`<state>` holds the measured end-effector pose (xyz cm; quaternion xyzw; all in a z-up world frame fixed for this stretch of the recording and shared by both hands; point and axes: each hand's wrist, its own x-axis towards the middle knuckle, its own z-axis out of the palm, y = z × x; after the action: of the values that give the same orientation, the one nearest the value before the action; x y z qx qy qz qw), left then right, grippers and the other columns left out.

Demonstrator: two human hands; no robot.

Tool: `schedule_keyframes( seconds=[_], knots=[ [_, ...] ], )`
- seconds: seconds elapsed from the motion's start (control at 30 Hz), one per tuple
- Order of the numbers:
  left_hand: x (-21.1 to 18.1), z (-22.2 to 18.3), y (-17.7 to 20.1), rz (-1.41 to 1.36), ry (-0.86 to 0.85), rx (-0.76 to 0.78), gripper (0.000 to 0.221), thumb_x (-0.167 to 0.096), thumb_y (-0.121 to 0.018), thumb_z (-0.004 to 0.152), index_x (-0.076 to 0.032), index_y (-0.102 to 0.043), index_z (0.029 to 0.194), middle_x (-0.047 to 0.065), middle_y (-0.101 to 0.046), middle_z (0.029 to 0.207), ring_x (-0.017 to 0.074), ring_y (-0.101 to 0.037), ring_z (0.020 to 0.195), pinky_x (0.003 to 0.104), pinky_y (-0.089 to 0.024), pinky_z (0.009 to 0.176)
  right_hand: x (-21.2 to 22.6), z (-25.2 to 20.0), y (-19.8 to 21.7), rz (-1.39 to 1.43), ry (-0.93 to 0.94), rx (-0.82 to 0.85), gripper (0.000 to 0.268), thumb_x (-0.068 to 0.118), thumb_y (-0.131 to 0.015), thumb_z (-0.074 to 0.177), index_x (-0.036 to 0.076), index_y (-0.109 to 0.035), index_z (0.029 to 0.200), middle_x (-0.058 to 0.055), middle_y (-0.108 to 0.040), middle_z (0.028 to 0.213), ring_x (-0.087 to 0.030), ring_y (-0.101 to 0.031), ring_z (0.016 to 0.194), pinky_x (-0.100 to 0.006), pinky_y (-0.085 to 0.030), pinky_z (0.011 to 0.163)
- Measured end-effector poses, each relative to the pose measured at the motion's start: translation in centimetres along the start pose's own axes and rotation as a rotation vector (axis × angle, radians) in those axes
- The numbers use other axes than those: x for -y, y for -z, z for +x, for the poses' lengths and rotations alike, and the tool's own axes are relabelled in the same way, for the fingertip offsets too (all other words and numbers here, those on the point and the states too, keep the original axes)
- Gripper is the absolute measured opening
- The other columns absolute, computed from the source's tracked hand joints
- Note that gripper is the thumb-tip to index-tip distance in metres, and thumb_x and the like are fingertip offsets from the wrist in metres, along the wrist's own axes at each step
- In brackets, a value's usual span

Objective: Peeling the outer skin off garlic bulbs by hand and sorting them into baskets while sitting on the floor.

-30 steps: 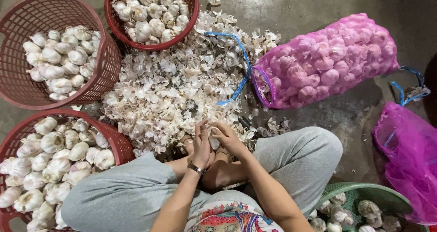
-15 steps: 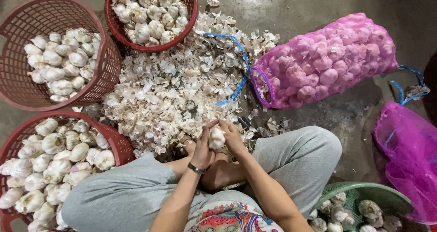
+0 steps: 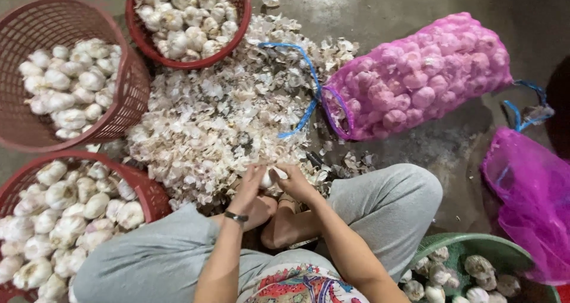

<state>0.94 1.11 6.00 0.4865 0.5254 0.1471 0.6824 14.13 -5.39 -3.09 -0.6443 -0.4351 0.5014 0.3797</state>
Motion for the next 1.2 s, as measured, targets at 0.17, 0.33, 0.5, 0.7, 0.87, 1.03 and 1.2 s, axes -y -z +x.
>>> schedule_keyframes(
  seconds=[0.17, 0.33, 0.5, 0.7, 0.87, 1.03, 1.2],
  knots=[
    [-0.1, 7.7, 9.1, -0.384, -0.166, -0.236, 0.041, -0.051, -0.047, 0.103, -0.02, -0.056, 0.128, 0.009, -0.062, 0.114, 0.0218, -0.059, 0.092, 0.031, -0.052, 0.075, -6.2, 5.1, 2.5, -0.198, -0.14, -0.429, 0.039, 0.046, -0.063, 0.095, 0.011, -0.077, 0.089, -0.016, -0.069, 0.065, -0.036, -0.072, 0.071, -0.045, -0.053, 0.064],
    [-11.8, -0.3, 11.3, -0.836, -0.814, -0.15, 0.053, -0.041, -0.045, 0.091, -0.019, -0.052, 0.139, 0.016, -0.056, 0.143, 0.0268, -0.062, 0.112, 0.028, -0.052, 0.073, -5.0, 11.8, 13.2, -0.491, -0.442, -0.574, 0.032, 0.026, -0.056, 0.101, 0.004, -0.061, 0.123, -0.018, -0.06, 0.121, -0.029, -0.057, 0.106, -0.044, -0.05, 0.093],
    [-6.3, -2.1, 8.5, -0.582, -0.733, -0.01, 0.048, -0.031, -0.064, 0.1, -0.029, -0.053, 0.147, 0.016, -0.048, 0.157, 0.0214, -0.064, 0.111, 0.033, -0.054, 0.102, -13.4, 14.1, 19.2, -0.779, -0.611, -0.555, 0.029, 0.016, -0.053, 0.09, 0.001, -0.074, 0.102, -0.026, -0.072, 0.1, -0.045, -0.07, 0.089, -0.052, -0.055, 0.078],
    [-1.1, 0.1, 2.5, -0.207, 0.109, -0.285, 0.071, -0.037, -0.056, 0.084, -0.009, -0.044, 0.148, 0.016, -0.064, 0.136, 0.0294, -0.062, 0.118, 0.044, -0.053, 0.1, -20.7, 16.7, 14.8, -0.792, -0.436, -0.097, 0.041, 0.014, -0.066, 0.086, 0.009, -0.065, 0.127, -0.013, -0.072, 0.12, -0.032, -0.071, 0.105, -0.045, -0.058, 0.091],
    [1.7, 2.4, 1.5, -0.038, -0.099, -0.014, 0.047, -0.023, -0.055, 0.095, -0.01, -0.054, 0.141, 0.012, -0.07, 0.129, 0.0209, -0.072, 0.106, 0.033, -0.06, 0.092, -8.7, 14.3, 11.7, -0.948, -0.302, -0.243, 0.107, -0.011, -0.054, 0.081, 0.043, -0.01, 0.162, -0.013, 0.006, 0.171, -0.042, -0.05, 0.13, -0.05, -0.059, 0.089],
    [3.5, 2.8, 1.2, -0.024, -0.125, -0.005, 0.039, -0.02, -0.054, 0.102, -0.007, -0.057, 0.139, 0.016, -0.071, 0.119, 0.0216, -0.07, 0.101, 0.033, -0.053, 0.088, 0.9, 9.4, 7.3, -1.255, 0.438, -0.008, 0.046, 0.039, -0.077, 0.081, 0.037, -0.063, 0.125, -0.009, -0.06, 0.133, -0.035, -0.061, 0.113, -0.052, -0.052, 0.083],
    [5.7, 3.6, 1.7, -0.083, -0.094, -0.051, 0.039, -0.018, -0.054, 0.104, -0.003, -0.056, 0.139, 0.021, -0.069, 0.122, 0.0283, -0.071, 0.105, 0.037, -0.054, 0.09, -11.1, 11.3, -1.6, -0.79, 0.296, 0.162, 0.048, 0.033, -0.078, 0.084, 0.014, -0.056, 0.122, -0.021, -0.059, 0.124, -0.047, -0.07, 0.09, -0.055, -0.059, 0.075]
  ],
)
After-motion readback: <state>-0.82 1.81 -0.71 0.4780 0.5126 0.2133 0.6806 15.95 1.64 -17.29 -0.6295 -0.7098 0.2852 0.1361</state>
